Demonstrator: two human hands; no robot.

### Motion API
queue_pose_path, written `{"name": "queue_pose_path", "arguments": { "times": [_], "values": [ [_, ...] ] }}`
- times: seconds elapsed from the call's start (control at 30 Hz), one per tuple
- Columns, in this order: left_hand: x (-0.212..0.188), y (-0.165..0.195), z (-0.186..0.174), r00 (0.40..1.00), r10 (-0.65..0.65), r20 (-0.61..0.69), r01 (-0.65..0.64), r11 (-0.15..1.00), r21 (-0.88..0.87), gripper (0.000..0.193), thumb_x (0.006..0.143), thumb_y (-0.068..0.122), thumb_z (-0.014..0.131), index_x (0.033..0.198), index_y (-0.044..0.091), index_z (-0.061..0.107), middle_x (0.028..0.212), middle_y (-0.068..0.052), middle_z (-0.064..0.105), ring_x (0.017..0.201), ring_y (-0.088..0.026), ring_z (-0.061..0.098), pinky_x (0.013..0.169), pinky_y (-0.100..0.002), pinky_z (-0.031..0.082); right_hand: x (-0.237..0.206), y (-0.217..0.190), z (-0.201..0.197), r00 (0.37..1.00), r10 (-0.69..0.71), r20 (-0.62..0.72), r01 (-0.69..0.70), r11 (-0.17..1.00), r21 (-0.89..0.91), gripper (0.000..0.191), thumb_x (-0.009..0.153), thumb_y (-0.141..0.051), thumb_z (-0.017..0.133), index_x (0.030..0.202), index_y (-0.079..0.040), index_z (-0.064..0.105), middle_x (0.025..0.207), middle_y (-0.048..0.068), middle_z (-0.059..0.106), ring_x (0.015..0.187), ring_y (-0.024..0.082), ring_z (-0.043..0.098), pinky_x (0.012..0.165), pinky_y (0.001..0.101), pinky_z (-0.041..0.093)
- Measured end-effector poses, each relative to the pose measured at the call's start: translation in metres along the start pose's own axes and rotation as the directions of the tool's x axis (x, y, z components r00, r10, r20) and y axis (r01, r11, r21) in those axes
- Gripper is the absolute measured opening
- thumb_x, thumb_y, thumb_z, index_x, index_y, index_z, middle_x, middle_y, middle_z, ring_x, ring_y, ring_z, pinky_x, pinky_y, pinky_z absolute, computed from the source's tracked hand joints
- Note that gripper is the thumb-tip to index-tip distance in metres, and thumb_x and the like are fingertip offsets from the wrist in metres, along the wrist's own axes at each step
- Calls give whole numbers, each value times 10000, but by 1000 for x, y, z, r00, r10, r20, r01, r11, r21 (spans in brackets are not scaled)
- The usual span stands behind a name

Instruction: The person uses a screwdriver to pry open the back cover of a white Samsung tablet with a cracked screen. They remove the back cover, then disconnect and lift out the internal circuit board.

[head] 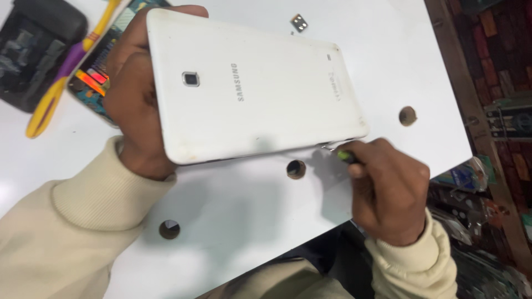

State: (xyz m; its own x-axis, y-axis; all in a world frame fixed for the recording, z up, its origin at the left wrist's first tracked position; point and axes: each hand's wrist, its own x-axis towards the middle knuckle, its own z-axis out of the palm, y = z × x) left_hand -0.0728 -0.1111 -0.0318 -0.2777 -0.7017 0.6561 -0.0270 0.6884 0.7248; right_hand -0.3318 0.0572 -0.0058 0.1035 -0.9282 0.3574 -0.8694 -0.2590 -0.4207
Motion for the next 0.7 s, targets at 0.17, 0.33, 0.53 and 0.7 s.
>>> {"name": "queue_pose_path", "arguments": {
  "times": [0.17, 0.33, 0.53, 0.7],
  "values": [
    [-5, -6, -3, 993, 56, -107, -76, 980, -185, 224, 1068, 86, 647, 1145, -114, 580, 1149, -214, 637, 1009, -243, 694, 926, -364, 625, 3, -38, 10, 999, 2, 33, -4, 999, 43, 161, 998, -17, 609, 1130, 68, 645, 734, 121, 653, 479, 176, 557, 427, 340, 372],
    [-9, -7, -2, 971, -239, -28, 190, 834, -518, 248, 1062, 133, 665, 1149, -82, 578, 1132, -186, 636, 987, -220, 678, 905, -341, 606, -6, -71, 9, 990, 98, 98, -96, 995, -23, 146, 981, -22, 612, 1064, 79, 678, 720, 141, 674, 489, 182, 620, 404, 346, 424],
    [-13, -6, -1, 961, -275, -26, 218, 813, -539, 277, 1056, 191, 686, 1154, -44, 577, 1113, -153, 634, 960, -192, 659, 881, -312, 583, -28, -87, 6, 982, 180, 50, -158, 941, -299, 223, 1024, -89, 589, 1027, 110, 689, 699, 163, 683, 551, 183, 685, 395, 309, 467],
    [-16, -4, -2, 962, -271, -19, 219, 815, -536, 301, 1051, 239, 703, 1157, -12, 575, 1096, -125, 633, 938, -168, 643, 861, -289, 564, -39, -82, 10, 970, 243, 13, -236, 951, -200, 233, 1040, -112, 542, 1035, 81, 673, 705, 129, 701, 550, 146, 693, 384, 293, 467]
  ]
}}
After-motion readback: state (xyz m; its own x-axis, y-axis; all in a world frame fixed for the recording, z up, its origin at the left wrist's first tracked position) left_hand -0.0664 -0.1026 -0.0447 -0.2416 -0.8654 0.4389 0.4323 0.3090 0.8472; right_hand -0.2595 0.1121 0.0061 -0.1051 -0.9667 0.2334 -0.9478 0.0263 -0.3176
